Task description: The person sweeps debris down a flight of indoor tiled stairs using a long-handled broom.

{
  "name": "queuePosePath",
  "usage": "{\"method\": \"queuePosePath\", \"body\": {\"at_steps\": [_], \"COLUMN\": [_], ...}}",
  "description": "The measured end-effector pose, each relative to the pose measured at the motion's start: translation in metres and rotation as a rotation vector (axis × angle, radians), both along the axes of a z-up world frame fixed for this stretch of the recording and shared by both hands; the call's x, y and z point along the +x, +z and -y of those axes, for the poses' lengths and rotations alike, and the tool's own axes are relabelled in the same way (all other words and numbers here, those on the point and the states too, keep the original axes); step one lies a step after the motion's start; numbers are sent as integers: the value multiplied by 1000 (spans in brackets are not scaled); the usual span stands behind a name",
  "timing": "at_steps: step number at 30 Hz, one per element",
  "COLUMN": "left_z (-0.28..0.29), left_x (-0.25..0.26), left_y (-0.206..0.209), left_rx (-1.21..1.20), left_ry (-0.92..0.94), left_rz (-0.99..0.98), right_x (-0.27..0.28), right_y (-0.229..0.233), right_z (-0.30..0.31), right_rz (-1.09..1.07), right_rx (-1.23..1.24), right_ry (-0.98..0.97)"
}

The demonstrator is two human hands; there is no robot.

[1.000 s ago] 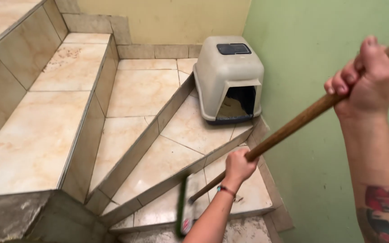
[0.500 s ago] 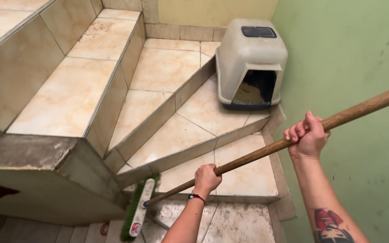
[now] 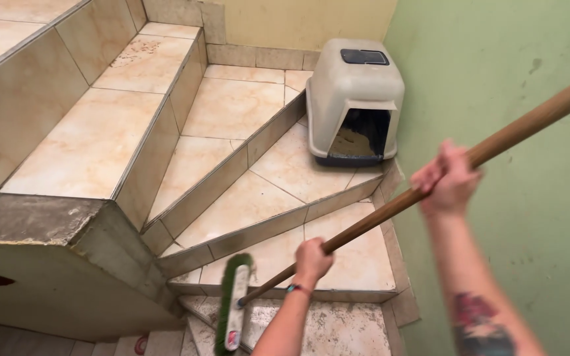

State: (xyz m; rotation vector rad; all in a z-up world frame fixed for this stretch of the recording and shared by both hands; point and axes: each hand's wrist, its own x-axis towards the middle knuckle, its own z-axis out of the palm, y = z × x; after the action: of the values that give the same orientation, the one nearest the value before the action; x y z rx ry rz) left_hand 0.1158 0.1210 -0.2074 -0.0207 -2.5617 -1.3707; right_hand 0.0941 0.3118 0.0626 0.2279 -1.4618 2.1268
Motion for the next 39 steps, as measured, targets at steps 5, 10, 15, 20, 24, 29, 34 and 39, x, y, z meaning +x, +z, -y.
{"method": "queuePosePath", "body": {"at_steps": [5,10,15,20,24,29,34,39], "left_z": [63,87,90,44,-9,-44,-56,-63], "left_x": [18,33,34,27,2,-33,-29,-31], "left_y": [-35,-42,-73,4,77,79,42,41], "left_rx": [-82,-185,-205,-109,80,238,364,369], "left_ry": [109,201,244,230,242,178,141,-6], "left_rz": [29,66,44,-47,-258,-323,-260,-254], "right_x": [3,4,4,-7,-12,-16,-17,-22], "right_y": [-57,-86,-104,-13,98,133,90,86], "right_z": [35,48,44,16,17,64,76,53], "right_rz": [80,136,198,98,-24,-113,-40,-47], "right_rx": [-165,-219,-209,-100,-24,169,206,164], "right_ry": [143,209,274,214,219,113,216,189]}}
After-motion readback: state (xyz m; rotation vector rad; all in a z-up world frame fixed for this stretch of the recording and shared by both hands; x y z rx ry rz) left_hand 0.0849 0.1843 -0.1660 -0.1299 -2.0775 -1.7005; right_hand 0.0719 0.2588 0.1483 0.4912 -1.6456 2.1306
